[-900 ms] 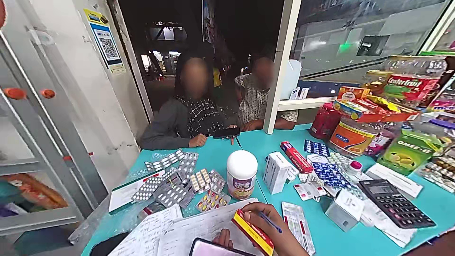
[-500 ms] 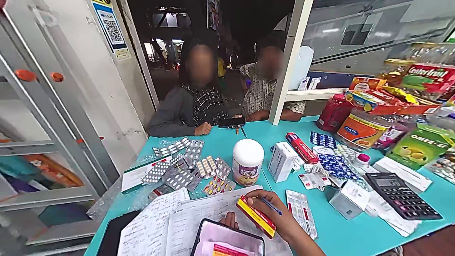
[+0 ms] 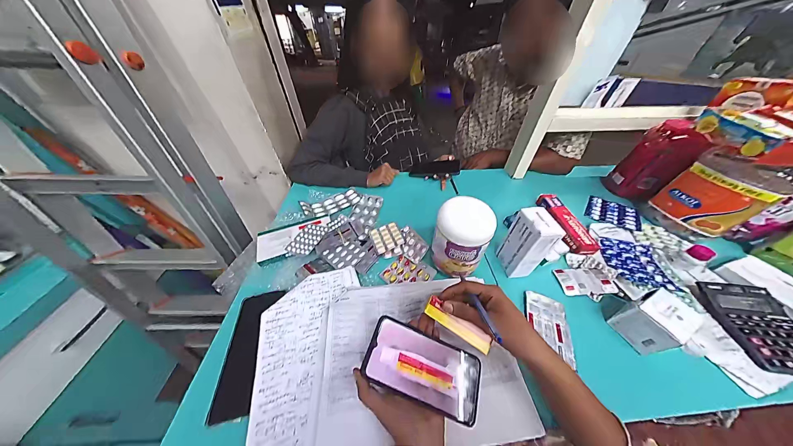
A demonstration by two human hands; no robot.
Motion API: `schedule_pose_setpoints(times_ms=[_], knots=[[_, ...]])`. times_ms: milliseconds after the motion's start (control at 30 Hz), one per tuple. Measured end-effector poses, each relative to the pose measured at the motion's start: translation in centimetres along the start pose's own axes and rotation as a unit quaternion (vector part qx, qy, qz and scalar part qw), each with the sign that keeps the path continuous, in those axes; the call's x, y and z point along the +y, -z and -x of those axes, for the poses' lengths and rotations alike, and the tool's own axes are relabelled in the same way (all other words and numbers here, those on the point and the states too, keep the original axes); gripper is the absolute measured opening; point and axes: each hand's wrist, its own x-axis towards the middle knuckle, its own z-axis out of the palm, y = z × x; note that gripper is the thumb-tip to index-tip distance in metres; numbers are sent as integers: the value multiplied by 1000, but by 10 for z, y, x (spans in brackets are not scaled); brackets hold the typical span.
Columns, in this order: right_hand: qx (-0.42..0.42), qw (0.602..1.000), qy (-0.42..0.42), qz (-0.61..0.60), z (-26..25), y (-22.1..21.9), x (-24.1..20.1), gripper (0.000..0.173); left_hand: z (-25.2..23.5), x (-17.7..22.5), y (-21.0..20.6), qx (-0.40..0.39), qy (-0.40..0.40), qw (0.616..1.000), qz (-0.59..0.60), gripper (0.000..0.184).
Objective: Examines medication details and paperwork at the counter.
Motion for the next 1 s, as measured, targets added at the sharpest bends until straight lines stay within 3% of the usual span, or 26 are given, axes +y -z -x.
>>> schedule_pose_setpoints(times_ms=[133,467,667,1000], knots=[[-31,997,23,66,-11,1,-1,21,1,0,-3,42,4,999,8,90],[-19,1000,11,11,-10,-1,16,18,2,1,-7,79,11,997,20,90],[-12,1000,10,-2,-7,-3,15,17,3,0,-6,49,5,999,19,91],[-8,1000,-7,-18,-7,-4,15,16,3,0,-4,69,2,998,15,88]])
